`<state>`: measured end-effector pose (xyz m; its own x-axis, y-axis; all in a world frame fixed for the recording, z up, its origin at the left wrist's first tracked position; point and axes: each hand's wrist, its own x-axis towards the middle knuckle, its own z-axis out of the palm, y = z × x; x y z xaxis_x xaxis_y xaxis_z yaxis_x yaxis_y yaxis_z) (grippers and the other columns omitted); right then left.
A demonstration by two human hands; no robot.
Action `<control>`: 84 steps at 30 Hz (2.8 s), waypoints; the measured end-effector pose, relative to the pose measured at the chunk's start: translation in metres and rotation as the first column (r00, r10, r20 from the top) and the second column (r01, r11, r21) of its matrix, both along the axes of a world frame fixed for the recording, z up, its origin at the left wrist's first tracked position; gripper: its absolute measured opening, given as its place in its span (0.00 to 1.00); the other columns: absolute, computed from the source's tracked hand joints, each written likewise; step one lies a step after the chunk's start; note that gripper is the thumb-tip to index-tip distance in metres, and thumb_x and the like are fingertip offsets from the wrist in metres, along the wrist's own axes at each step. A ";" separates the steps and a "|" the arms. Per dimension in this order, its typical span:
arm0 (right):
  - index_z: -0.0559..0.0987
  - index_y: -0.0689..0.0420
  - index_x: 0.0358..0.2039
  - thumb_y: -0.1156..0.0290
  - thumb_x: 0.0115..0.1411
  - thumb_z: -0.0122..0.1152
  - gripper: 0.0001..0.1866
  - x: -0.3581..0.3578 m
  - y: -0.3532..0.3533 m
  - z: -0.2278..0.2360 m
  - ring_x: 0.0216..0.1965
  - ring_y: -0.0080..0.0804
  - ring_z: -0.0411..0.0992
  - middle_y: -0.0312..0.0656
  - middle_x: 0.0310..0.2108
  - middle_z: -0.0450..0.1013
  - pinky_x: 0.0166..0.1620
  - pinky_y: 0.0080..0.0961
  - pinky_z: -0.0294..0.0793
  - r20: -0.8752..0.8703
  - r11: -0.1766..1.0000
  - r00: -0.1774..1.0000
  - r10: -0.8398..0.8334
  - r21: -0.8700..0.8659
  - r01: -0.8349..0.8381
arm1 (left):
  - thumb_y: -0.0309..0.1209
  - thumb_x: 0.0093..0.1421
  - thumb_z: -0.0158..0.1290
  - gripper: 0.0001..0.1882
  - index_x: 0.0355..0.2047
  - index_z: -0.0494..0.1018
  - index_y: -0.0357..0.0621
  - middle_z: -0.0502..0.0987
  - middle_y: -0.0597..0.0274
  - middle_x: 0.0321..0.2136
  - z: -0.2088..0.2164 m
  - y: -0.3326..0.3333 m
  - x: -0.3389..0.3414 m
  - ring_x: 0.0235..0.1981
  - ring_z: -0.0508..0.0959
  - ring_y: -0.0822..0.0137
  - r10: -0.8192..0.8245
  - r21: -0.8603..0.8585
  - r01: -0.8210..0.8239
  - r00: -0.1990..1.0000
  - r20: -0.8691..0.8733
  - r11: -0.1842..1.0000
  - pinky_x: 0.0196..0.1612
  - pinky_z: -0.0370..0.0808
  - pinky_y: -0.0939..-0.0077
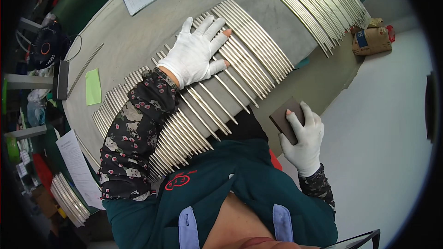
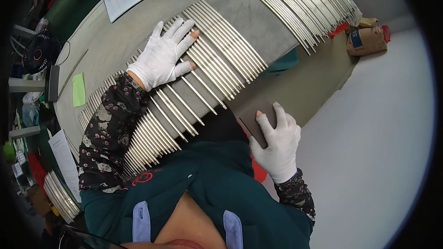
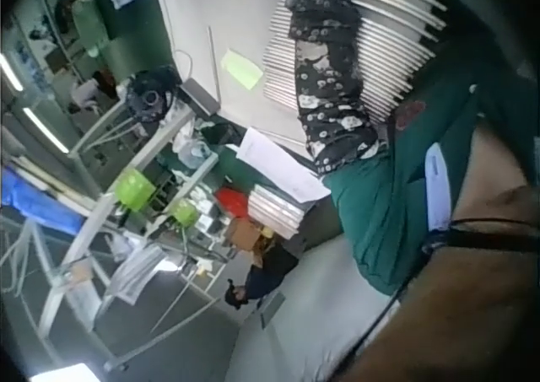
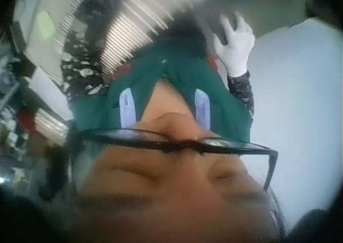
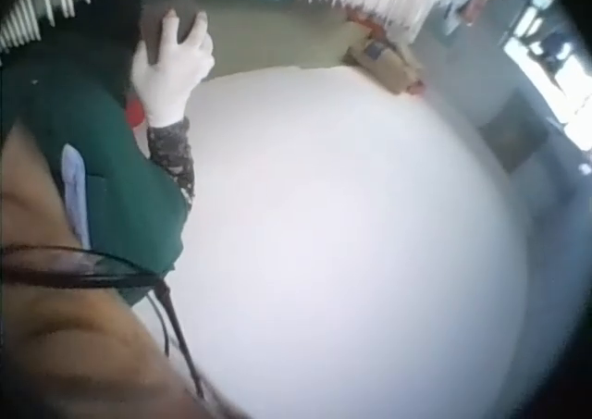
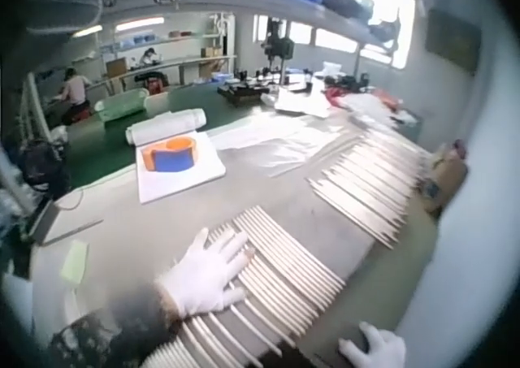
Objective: The worker is using a sanding block to polish or deburr the ends of several thin metal rods at a workbench.
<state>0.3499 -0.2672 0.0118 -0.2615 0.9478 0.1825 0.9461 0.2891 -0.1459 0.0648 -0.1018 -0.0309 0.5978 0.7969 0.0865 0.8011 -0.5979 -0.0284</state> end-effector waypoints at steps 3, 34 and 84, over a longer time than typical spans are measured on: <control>0.77 0.49 0.47 0.68 0.38 0.70 0.30 0.000 0.002 -0.007 0.49 0.49 0.67 0.53 0.55 0.65 0.45 0.39 0.65 -0.039 0.998 0.999 -0.001 -0.057 -0.001 | 0.57 0.62 0.41 0.38 0.65 0.56 0.46 0.52 0.50 0.67 -0.001 0.010 0.009 0.68 0.51 0.48 -0.008 0.001 0.008 1.000 -0.011 1.000 0.66 0.47 0.42; 0.76 0.53 0.49 0.70 0.41 0.69 0.30 0.070 0.092 -0.035 0.46 0.49 0.68 0.51 0.53 0.67 0.49 0.40 0.69 -0.106 0.872 0.980 -0.167 0.449 0.197 | 0.52 0.62 0.45 0.32 0.62 0.61 0.48 0.59 0.56 0.64 0.001 0.053 0.054 0.66 0.56 0.50 -0.004 0.040 0.002 0.998 0.055 0.999 0.65 0.52 0.43; 0.75 0.50 0.49 0.68 0.38 0.70 0.32 -0.021 0.007 -0.032 0.50 0.47 0.66 0.54 0.57 0.64 0.49 0.39 0.64 -0.202 0.992 0.974 0.106 0.090 -0.090 | 0.61 0.64 0.36 0.40 0.67 0.52 0.47 0.50 0.48 0.67 -0.003 -0.018 -0.075 0.69 0.48 0.47 0.182 -0.124 -0.170 0.979 0.090 0.978 0.68 0.43 0.45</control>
<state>0.3284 -0.2604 -0.0204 -0.3012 0.8996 0.3162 0.8644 0.3976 -0.3077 -0.0103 -0.1194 -0.0343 0.4400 0.8971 0.0406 0.8894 -0.4416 0.1186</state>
